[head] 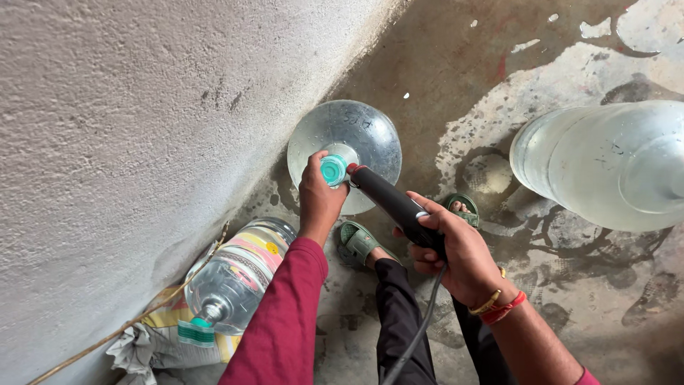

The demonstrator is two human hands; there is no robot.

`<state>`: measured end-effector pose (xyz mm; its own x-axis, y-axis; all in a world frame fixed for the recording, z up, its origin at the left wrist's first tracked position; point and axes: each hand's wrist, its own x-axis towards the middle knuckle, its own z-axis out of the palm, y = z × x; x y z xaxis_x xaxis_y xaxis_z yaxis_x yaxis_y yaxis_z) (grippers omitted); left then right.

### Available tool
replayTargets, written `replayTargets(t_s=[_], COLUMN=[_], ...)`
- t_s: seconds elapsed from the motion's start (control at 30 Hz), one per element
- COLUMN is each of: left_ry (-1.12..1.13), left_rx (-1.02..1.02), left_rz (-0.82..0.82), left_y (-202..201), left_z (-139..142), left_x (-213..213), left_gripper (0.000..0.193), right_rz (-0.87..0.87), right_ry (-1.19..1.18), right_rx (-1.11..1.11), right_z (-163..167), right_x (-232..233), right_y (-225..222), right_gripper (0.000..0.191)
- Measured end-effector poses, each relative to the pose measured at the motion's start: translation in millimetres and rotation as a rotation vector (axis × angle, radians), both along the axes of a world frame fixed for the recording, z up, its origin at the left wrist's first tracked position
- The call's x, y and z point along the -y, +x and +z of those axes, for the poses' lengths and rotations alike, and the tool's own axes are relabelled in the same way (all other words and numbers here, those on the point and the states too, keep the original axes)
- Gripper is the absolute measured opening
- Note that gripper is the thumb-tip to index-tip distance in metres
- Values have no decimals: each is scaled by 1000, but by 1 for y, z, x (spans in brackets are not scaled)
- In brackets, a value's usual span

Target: The person moves several large plastic water bottles on a concrete floor, then uses a heat gun to apply heat around the caps of two bottles. The person plugs in the heat gun, positions it near the bottle necks, and rotates the bottles while heating the caps.

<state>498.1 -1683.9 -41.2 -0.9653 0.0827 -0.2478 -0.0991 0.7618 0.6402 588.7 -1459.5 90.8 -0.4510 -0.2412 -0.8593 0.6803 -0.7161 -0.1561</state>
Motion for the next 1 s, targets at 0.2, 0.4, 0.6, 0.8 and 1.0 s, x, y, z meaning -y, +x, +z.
replayTargets(t_s=[0.2,0.4,0.6,0.8,1.0], left_ry=[-17,-166,-263,-253,-212], left_rx=[-7,30,2,0,8], left_rz=[-2,61,32,-147,-452], left_y=[-3,-9,-12,-21,-32], left_z=[5,4,-13,-16,-2], left_x=[-3,-22,-25,-10,1], left_gripper=[62,59,54,57,54], right_rz=[33,21,51,8,17], right_ry=[-95,-132,-21,-4,3], right_rx=[21,-33,39,-16,-18], right_z=[-7,-1,1,4,11], right_x=[3,-6,-18,-19,-17], right_y=[4,25,35,31,31], right_gripper=[73,76,76,76,75])
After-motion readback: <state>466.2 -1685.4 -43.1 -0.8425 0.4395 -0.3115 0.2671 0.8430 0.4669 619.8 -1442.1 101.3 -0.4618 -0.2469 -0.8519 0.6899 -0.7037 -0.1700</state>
